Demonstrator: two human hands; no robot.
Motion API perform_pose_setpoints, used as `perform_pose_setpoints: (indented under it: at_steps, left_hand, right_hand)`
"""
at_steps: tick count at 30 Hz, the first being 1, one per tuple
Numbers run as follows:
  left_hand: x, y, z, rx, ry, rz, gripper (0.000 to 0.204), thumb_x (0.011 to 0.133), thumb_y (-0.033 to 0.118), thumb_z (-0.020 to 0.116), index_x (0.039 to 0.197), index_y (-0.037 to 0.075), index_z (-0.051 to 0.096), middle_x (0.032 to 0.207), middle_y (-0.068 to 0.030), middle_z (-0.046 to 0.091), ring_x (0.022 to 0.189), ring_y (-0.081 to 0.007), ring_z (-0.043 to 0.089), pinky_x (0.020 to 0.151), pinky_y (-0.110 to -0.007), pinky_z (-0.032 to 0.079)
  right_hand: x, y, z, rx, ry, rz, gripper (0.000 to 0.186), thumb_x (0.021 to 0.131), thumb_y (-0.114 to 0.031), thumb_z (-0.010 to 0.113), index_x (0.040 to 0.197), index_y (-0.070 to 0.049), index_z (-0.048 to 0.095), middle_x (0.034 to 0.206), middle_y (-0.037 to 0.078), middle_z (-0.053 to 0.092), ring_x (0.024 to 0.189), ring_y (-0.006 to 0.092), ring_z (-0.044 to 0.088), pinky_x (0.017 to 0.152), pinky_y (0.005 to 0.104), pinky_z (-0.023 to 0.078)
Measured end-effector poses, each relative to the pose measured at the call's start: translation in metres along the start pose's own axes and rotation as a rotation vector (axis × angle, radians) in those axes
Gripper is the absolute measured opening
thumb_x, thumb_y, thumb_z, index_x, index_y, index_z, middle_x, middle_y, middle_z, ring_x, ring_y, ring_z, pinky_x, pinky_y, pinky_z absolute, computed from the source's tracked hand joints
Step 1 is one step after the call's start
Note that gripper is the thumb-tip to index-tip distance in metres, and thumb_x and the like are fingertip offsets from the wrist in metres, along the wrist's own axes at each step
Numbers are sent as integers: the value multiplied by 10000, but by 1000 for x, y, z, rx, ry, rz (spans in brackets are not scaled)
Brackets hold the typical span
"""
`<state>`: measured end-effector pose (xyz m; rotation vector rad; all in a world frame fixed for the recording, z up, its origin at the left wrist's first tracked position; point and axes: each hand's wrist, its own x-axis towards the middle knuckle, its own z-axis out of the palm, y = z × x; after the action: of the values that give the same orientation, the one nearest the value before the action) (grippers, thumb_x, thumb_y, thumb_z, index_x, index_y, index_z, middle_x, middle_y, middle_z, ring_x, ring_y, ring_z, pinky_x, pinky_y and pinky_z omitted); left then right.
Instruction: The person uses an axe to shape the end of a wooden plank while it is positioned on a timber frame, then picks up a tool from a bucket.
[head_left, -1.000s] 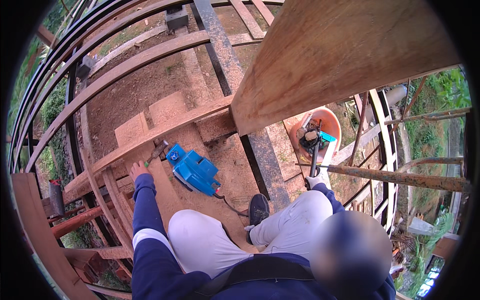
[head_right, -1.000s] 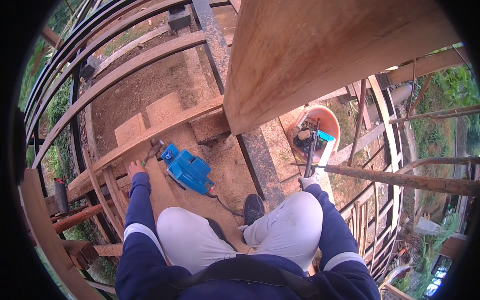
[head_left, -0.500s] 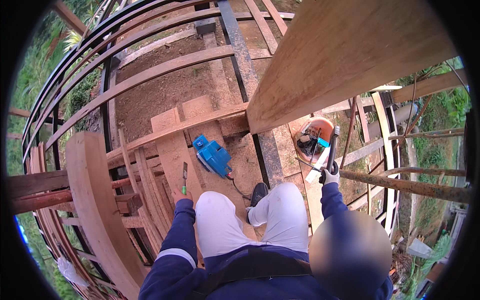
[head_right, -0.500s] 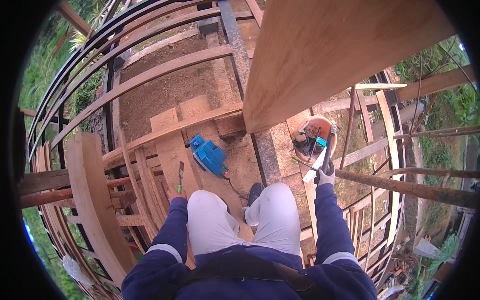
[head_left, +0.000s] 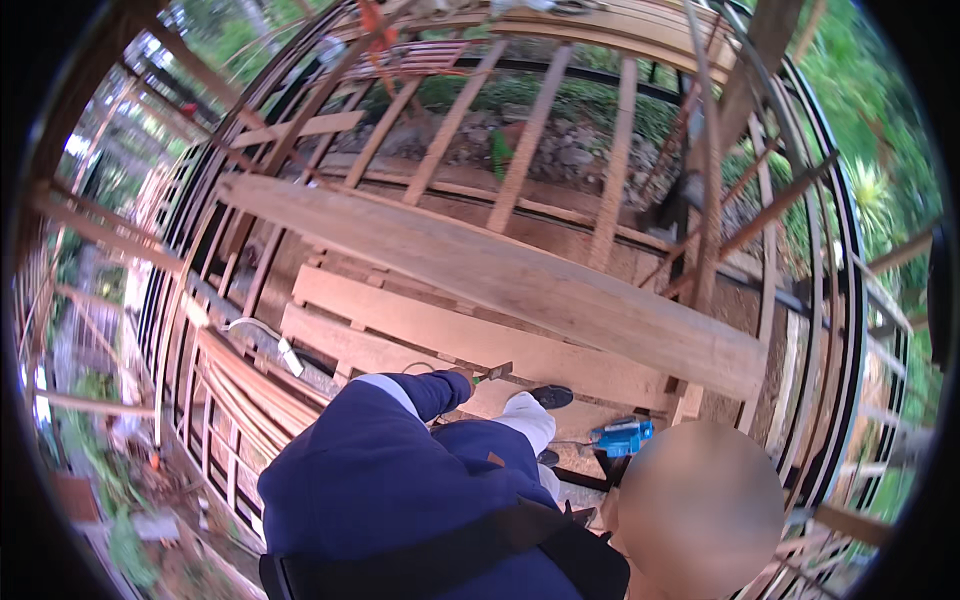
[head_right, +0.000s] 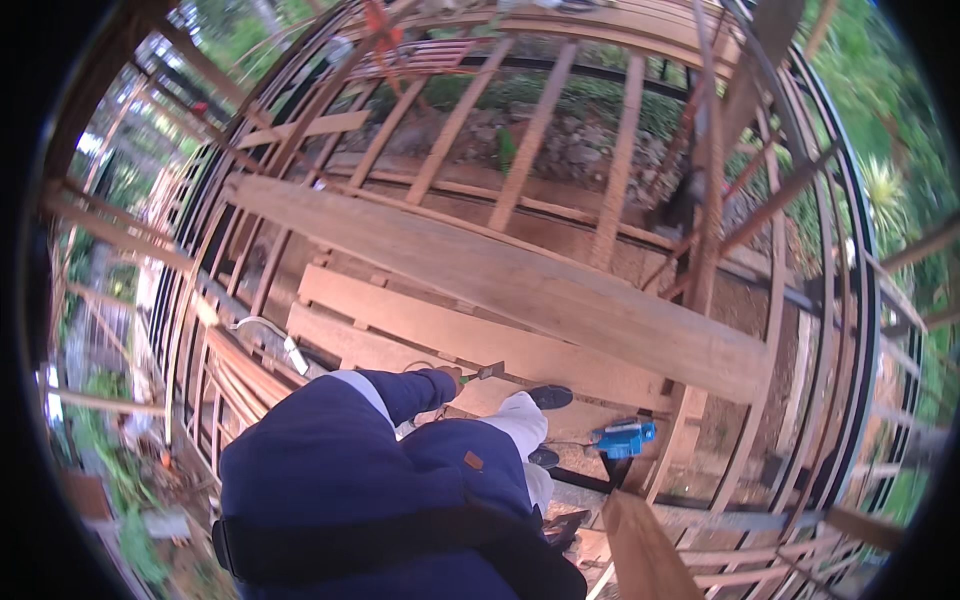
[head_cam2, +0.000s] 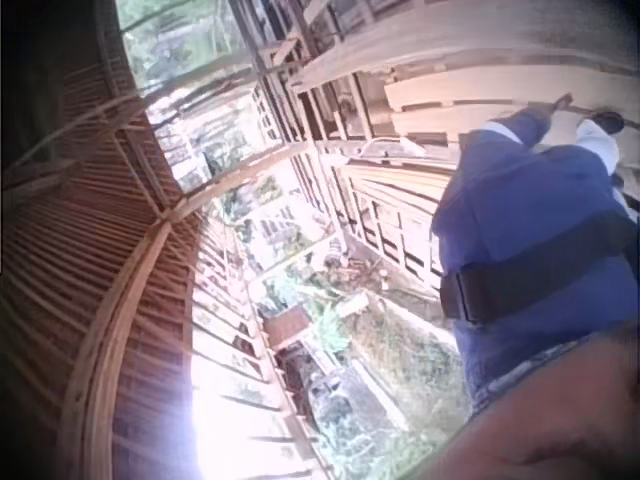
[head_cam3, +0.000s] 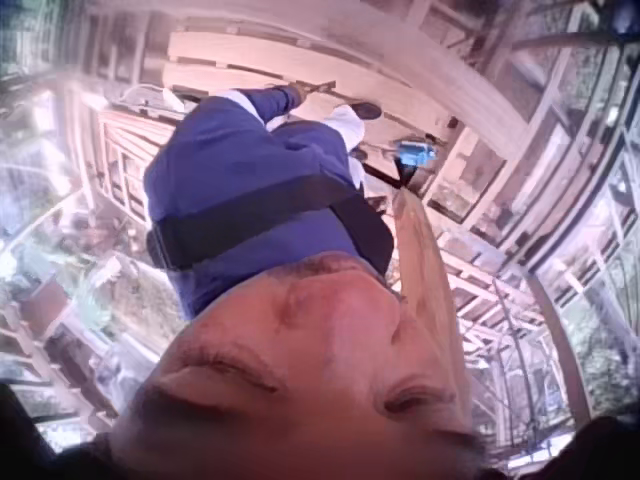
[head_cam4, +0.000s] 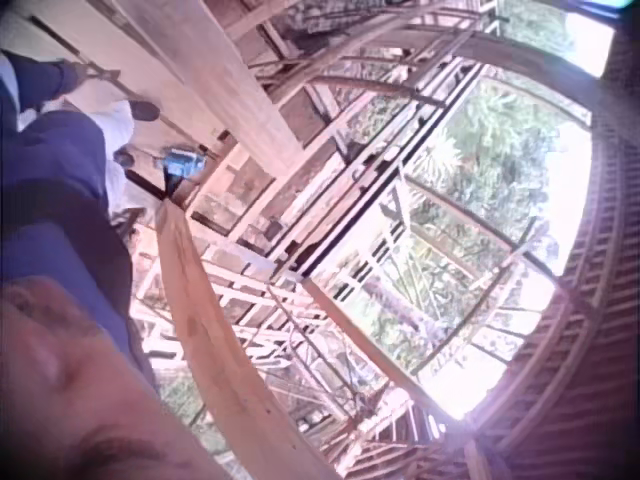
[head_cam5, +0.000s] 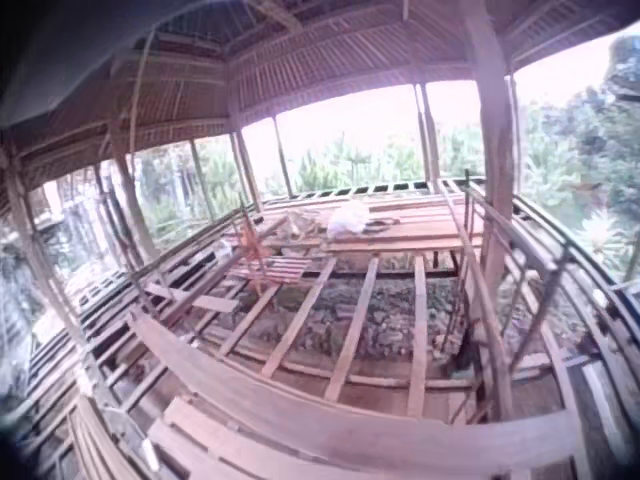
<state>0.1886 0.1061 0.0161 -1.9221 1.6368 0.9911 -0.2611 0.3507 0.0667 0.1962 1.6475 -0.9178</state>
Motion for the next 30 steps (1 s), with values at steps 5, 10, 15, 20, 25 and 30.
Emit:
perform_pose_setpoints:
  at_steps: [5, 10, 15, 20, 25, 30]
  left_hand:
    - [-61, -139, 49, -514, 363, -654, 287, 824, 259, 534, 988, 33, 601, 944, -220, 636, 881, -356, 627, 753, -432, 505]
    - [-110, -220, 97, -815, 229, -646, 282, 837, 265, 521, 969, 33, 613, 902, -203, 640, 824, -332, 631, 708, -427, 508]
    - [-149, -287, 99, -975, 288, -618, 283, 851, 272, 508, 949, 34, 624, 861, -186, 644, 766, -308, 636, 662, -422, 512]
    - [-202, -344, 105, -1231, 441, -781, 289, 864, 279, 495, 930, 35, 635, 819, -170, 648, 709, -284, 640, 617, -416, 515]
    - [-232, -374, 118, -1531, 584, -965, 302, 878, 286, 482, 910, 36, 647, 778, -153, 652, 651, -260, 645, 572, -411, 519]
    - [-231, -340, 156, -2104, 580, -1359, 329, 848, 285, 529, 1044, 27, 585, 780, -157, 646, 639, -245, 639, 567, -403, 512]
  right_hand:
    - [-6, -79, 172, -455, -391, -165, 164, 794, -91, 565, 947, -45, 529, 601, 61, 508, 465, 198, 496, 415, 335, 423]
    - [-58, -80, 339, -756, -668, -292, 171, 787, -97, 584, 940, -34, 540, 620, 68, 525, 496, 202, 512, 443, 340, 432]
    - [-112, -57, 515, -955, -968, -382, 179, 781, -103, 602, 933, -24, 551, 638, 75, 542, 526, 205, 527, 470, 346, 440]
    - [-176, -28, 656, -1104, -1251, -469, 189, 775, -109, 621, 927, -13, 562, 657, 83, 558, 557, 209, 543, 497, 352, 449]
    - [-177, -6, 766, -1174, -1519, -539, 200, 768, -115, 639, 920, -2, 573, 675, 90, 575, 587, 213, 559, 525, 357, 457]
    - [-273, 39, 806, -951, -1472, -694, 264, 794, -102, 641, 1024, -2, 560, 775, 127, 607, 652, 214, 598, 551, 319, 496]
